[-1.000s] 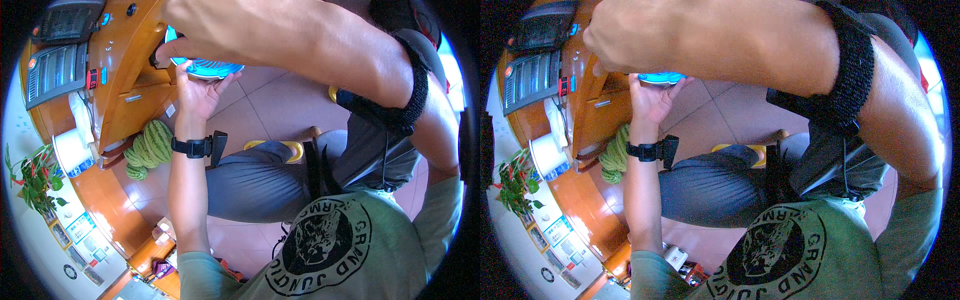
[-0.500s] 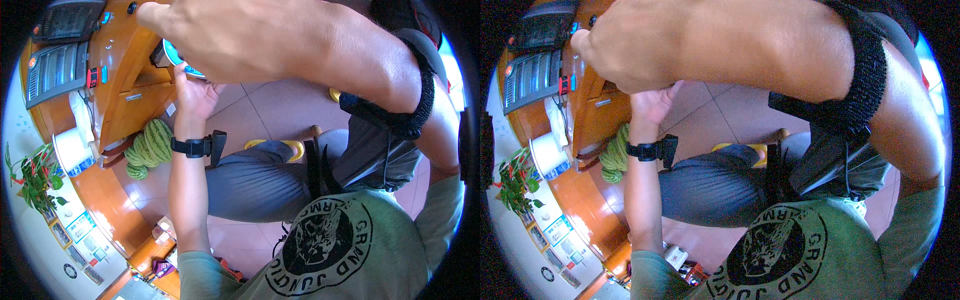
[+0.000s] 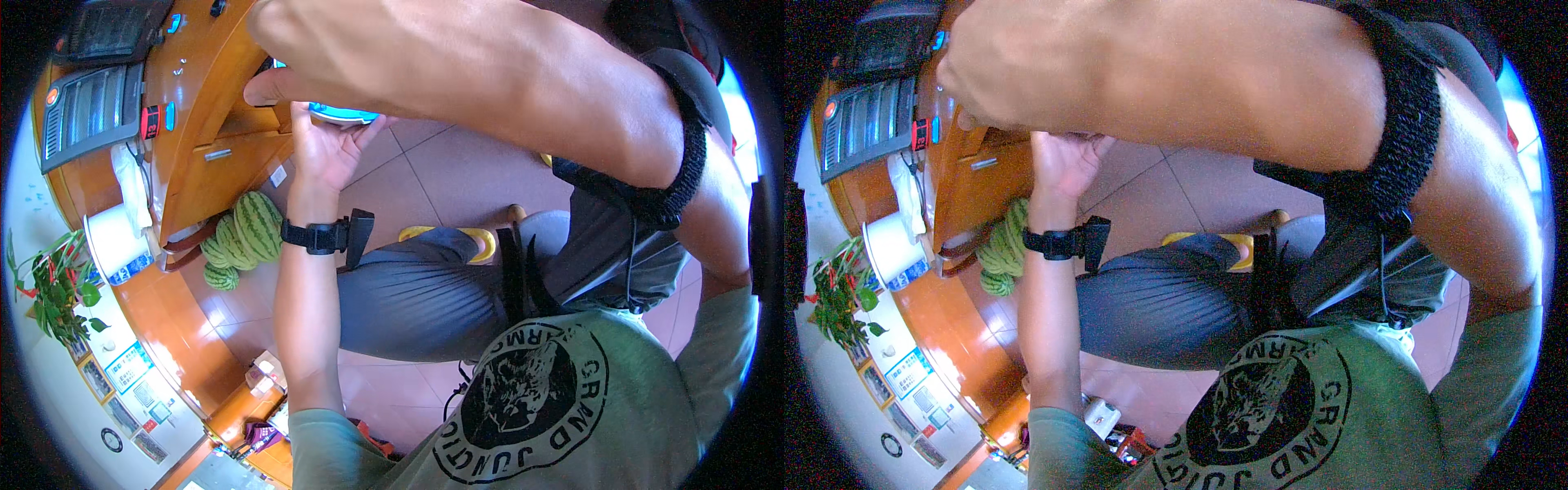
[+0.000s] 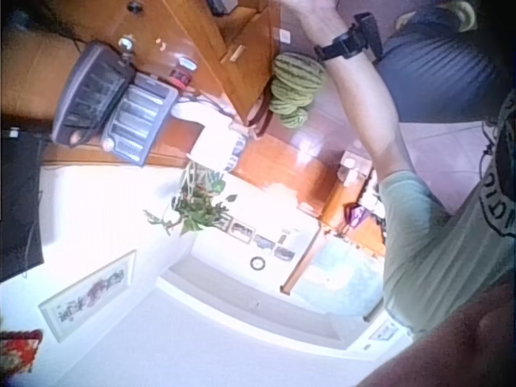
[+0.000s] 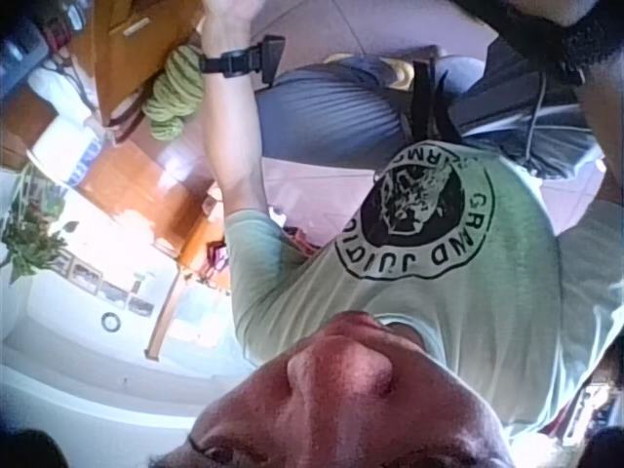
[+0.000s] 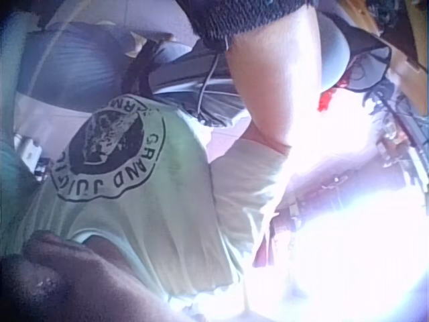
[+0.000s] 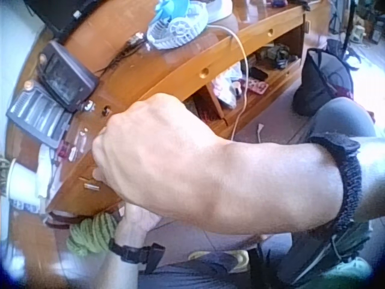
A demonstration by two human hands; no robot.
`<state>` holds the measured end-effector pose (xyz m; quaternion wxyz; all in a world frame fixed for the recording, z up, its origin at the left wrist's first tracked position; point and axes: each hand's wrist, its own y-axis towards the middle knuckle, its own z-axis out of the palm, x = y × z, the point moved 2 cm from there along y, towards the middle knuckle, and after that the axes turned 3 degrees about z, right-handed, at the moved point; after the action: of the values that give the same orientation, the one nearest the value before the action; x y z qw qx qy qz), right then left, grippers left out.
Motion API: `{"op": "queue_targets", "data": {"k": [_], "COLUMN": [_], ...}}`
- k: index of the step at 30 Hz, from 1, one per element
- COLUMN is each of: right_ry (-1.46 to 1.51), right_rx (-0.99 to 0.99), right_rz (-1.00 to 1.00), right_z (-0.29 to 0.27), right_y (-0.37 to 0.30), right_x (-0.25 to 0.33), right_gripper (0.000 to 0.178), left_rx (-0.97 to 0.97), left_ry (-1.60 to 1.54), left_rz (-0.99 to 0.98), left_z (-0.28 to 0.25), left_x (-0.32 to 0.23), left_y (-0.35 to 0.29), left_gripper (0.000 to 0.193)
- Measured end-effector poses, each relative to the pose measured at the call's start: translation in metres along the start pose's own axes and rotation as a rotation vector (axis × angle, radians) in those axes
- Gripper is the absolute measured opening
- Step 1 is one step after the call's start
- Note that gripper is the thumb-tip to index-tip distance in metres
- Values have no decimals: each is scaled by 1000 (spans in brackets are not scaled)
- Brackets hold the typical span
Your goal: The person unscrews the blue plastic housing of a small electric fan using a screwdriver, rotating the tool to remove a screw.
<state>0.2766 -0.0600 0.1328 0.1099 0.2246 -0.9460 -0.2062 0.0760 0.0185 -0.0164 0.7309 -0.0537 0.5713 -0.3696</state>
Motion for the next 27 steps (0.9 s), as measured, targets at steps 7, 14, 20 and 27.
{"op": "queue_targets", "data": {"k": [7, 14, 20, 27], "right_ry": [221, 22, -21, -170], "right_rx": [-164, 187, 282, -192], "right_rz": [-158, 389, -97, 8], "right_z": [-8, -29, -33, -21], "right_y": [-12, 16, -15, -25], "right_x": [-8, 29, -7, 17], "right_gripper": [28, 24, 27, 23], "left_rx": [-32, -138, 83, -17], "left_ry": [-83, -67, -71, -29], "left_rz": [41, 73, -64, 91], "left_z": [-18, -31, 9, -15], "left_x": [-5, -6, 4, 2], "left_y": [-3, -22, 6, 6], "left_gripper": [81, 69, 68, 68]}}
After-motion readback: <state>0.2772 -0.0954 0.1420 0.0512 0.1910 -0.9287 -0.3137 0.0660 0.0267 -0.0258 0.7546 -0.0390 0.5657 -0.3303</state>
